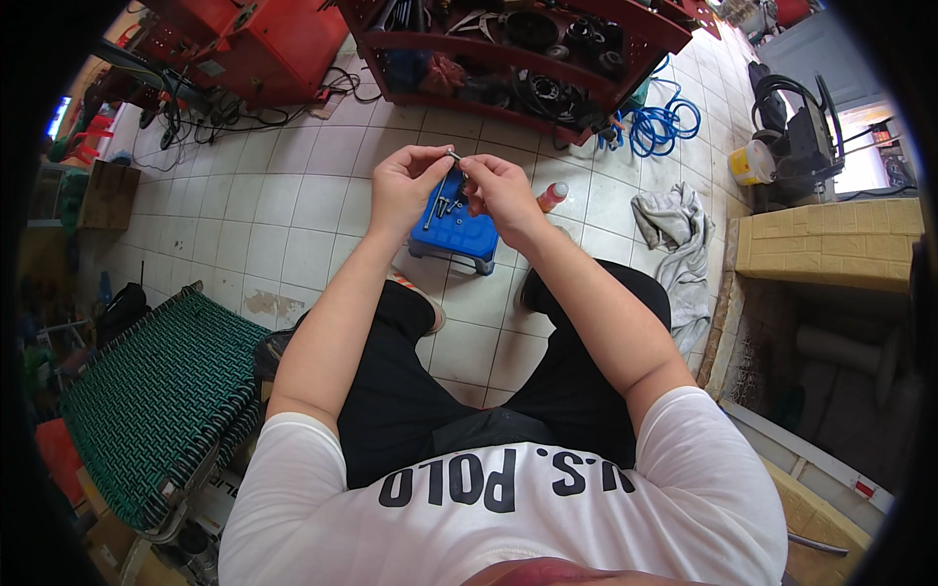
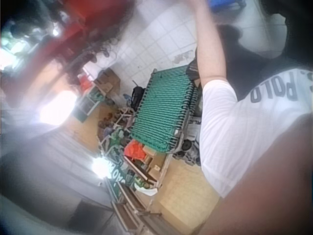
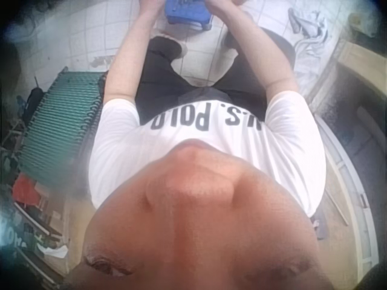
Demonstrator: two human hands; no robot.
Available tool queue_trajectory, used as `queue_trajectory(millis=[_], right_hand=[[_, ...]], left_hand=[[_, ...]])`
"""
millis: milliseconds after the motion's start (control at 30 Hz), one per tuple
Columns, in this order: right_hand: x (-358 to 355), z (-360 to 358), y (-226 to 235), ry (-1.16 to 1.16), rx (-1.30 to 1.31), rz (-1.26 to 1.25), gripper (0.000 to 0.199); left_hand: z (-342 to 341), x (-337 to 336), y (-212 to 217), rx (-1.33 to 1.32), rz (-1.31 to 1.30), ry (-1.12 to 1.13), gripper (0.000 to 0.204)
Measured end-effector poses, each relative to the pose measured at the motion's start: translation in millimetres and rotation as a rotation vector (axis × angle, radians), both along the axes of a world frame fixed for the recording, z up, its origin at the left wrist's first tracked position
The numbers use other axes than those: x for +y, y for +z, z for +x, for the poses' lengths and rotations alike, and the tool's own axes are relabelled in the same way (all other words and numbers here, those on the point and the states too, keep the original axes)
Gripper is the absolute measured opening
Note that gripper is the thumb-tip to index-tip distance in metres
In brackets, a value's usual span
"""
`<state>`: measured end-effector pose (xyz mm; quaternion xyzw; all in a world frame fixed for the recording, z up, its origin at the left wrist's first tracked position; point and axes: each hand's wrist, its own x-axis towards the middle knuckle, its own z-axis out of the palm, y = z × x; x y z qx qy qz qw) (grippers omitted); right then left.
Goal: The person sits on the floor of a workshop and assembles a small mechanical component using a screwdriver and small metal parts. They pick up screws and a cylindrical housing, insert the screws, and tighten them while seated on a blue stool.
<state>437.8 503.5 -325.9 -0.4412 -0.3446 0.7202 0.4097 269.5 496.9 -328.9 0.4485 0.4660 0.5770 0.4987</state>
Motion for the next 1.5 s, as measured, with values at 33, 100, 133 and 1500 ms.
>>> queue_trajectory(millis=[33, 100, 133, 1500], right_hand=[[0, 0, 1, -0.006, 0.011, -0.009, 0.022], [0, 0, 4, 0.007, 0.005, -0.010, 0.020], [0, 0, 5, 0.013, 0.001, -0.010, 0.019], [-2, 1, -6, 0.143, -0.572, 0.661, 0.016]], left_hand=[[-1, 0, -1, -0.001, 0.002, -0.011, 0.015], [-3, 1, -3, 0.009, 0.001, -0.016, 0.014], [-4, 0, -2, 0.021, -0.002, -0.011, 0.014], [-9, 2, -7, 0.247, -0.443, -0.219, 0.051]])
